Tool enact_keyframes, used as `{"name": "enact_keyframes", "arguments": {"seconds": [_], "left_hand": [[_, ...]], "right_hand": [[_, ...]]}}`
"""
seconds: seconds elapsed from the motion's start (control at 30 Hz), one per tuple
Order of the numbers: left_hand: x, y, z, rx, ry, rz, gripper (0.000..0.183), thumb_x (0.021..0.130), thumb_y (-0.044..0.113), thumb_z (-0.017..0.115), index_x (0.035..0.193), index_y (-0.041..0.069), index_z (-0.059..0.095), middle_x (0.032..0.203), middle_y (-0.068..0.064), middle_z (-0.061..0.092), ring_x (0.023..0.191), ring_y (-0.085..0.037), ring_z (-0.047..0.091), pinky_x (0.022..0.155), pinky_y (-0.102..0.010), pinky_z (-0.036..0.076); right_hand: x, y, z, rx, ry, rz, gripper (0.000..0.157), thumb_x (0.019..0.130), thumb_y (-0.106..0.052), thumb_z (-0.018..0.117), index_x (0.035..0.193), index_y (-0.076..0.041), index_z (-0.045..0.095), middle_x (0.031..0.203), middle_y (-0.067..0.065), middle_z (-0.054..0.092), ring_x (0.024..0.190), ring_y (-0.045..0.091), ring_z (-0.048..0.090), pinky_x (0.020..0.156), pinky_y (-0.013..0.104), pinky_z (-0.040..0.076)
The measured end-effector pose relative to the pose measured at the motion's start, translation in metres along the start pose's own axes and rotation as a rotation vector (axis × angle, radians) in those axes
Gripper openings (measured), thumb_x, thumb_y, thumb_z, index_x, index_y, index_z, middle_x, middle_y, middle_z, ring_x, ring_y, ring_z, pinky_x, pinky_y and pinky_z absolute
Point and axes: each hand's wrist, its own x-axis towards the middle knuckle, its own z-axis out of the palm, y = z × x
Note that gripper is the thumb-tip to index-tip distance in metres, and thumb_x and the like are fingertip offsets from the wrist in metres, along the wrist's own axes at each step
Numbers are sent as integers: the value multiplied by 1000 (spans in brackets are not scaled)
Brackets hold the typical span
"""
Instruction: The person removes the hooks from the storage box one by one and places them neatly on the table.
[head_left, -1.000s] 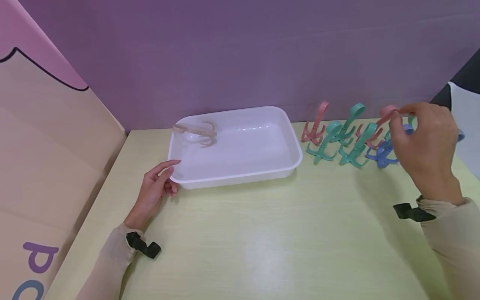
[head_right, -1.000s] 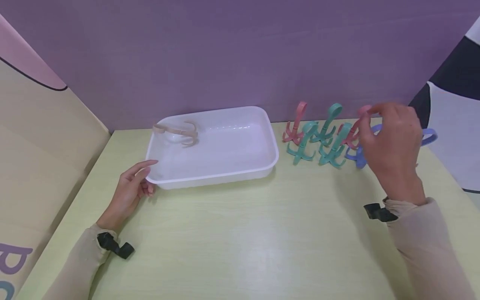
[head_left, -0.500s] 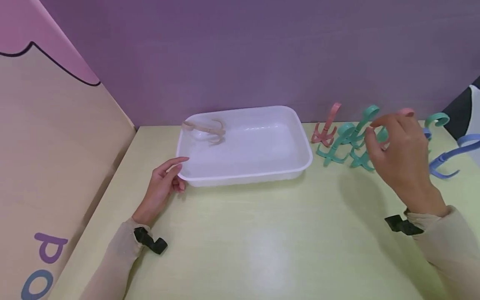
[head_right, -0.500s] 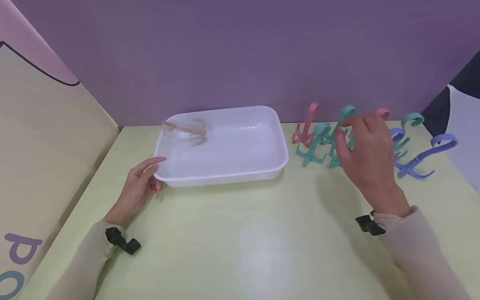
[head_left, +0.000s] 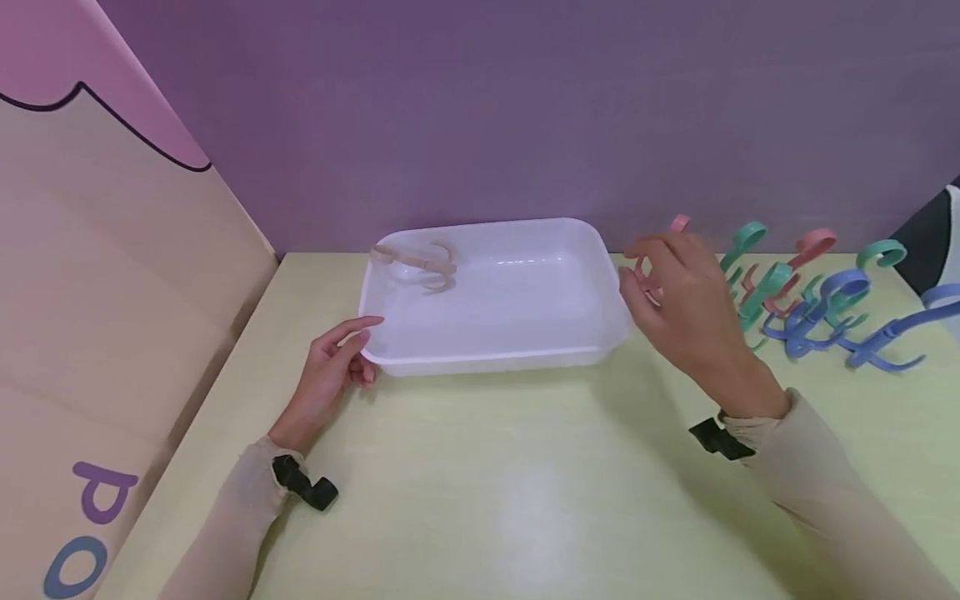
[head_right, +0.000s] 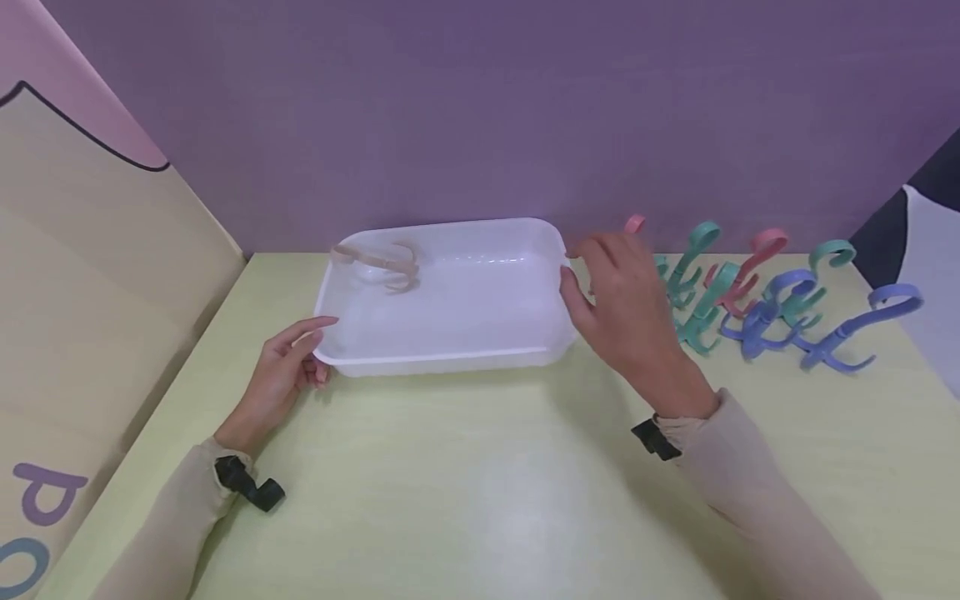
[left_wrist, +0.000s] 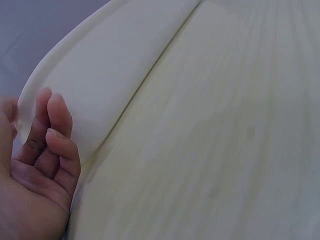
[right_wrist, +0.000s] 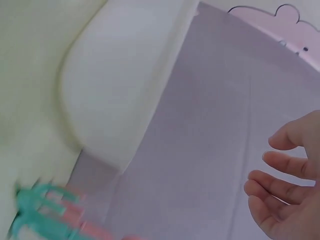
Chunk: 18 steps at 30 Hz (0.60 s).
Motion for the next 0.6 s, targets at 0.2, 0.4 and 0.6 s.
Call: {"name": "enact_keyframes", "arguments": {"seconds": [0.2,0.4,0.6], "left_hand": [[-5,-2,-2,12,4,-7,32,102,21,59,130,7,64,58,-4,59,49,-13,57,48,-23,51],[-4,-3,-2,7,8,1,31,102,20,59,129,8,65,58,-4,60,48,-13,57,48,-23,51],[0,0,-1,-3,-18,7,32,103,21,58,132,8,63,59,-4,61,49,-12,58,50,-24,53]], "right_hand": [[16,-24,27,53,-35,-56,13,88,-3,66,101,2,67,100,16,66,96,35,58,101,53,39],[37,-45,44,78,-120,-103,17,91,-9,64,106,-1,65,103,14,66,102,34,59,92,51,45],[60,-61,58,88,-166,-153,19,92,-10,64,108,-1,65,105,11,66,103,32,58,94,47,45]]}}
